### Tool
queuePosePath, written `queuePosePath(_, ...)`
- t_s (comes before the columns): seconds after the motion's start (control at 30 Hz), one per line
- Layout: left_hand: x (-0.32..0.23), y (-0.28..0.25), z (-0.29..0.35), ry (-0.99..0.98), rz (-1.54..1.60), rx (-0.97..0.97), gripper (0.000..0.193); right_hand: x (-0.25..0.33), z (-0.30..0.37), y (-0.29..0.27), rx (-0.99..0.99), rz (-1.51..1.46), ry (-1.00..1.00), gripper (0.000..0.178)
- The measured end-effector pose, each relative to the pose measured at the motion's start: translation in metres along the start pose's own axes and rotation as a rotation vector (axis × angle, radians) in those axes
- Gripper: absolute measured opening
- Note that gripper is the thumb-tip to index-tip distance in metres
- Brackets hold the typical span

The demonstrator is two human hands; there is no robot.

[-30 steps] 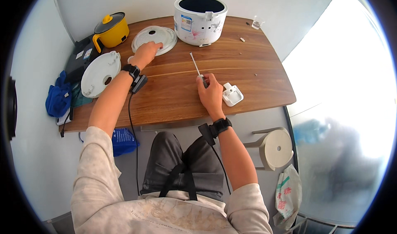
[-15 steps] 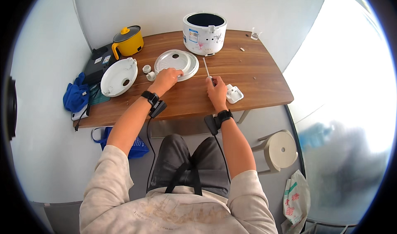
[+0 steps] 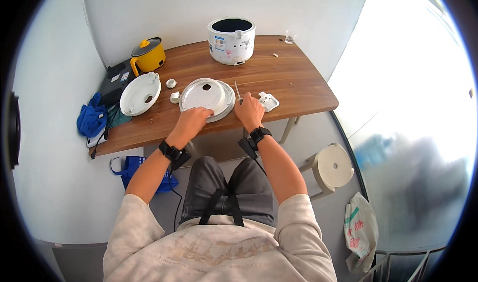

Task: The person assembles a white plastic appliance lid by inserting a rubber gasket into a circular frame and then attaching a perforated inner plate using a screwdriver. The person tightens screws to secure the components together on a wooden table.

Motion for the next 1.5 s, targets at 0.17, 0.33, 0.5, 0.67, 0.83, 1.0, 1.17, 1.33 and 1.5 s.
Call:
queuePosePath(0.17,-0.02,-0.029,0.021,0.002,0.029,-0.003,0.02,-0.01,0.0,0.006,-0.049,0.02,-0.109,0.027)
queuePosePath(0.33,-0.025,-0.052,0.036,-0.059,0.061,-0.035,0.024,-0.005,-0.005,0.015,0.015,0.099,-0.088,0.029)
queuePosePath(0.5,-0.017,-0.052,0.038,-0.074,0.079,-0.053,0.022,-0.005,-0.005,0.021,0.034,0.117,-0.075,0.035)
queuePosePath(0.67,-0.008,-0.073,0.022,-0.139,0.151,-0.115,0.022,-0.001,0.001,0.009,0.023,-0.002,-0.032,0.042)
queuePosePath(0.83,0.02,-0.093,-0.01,-0.206,0.29,-0.18,0.024,0.038,0.009,-0.027,-0.119,-0.006,-0.245,0.045)
queuePosePath(1.0,0.035,-0.098,-0.028,-0.309,0.391,-0.145,0.024,0.076,0.013,-0.031,0.046,-0.068,-0.453,0.039)
queuePosePath(1.17,0.035,-0.103,-0.032,-0.292,0.449,-0.143,0.023,0.09,-0.004,-0.022,-0.008,-0.187,-0.562,0.018)
queuePosePath(1.33,0.046,-0.137,-0.04,-0.32,0.406,-0.309,0.023,0.1,-0.007,-0.033,-0.046,-0.35,-0.579,0.011)
queuePosePath(1.5,0.081,-0.186,-0.029,-0.536,0.696,-0.508,0.027,0.087,-0.003,-0.059,-0.097,-0.368,-0.608,0.023)
Point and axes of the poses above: each hand's wrist, its own z-axis away from the middle knuckle, its own y-axis out of the palm, x = y × z, the point moved 6 cm from there along -z, towards the middle knuckle, and after that the axes turned 10 degrees about -x, right-handed, at the moved point
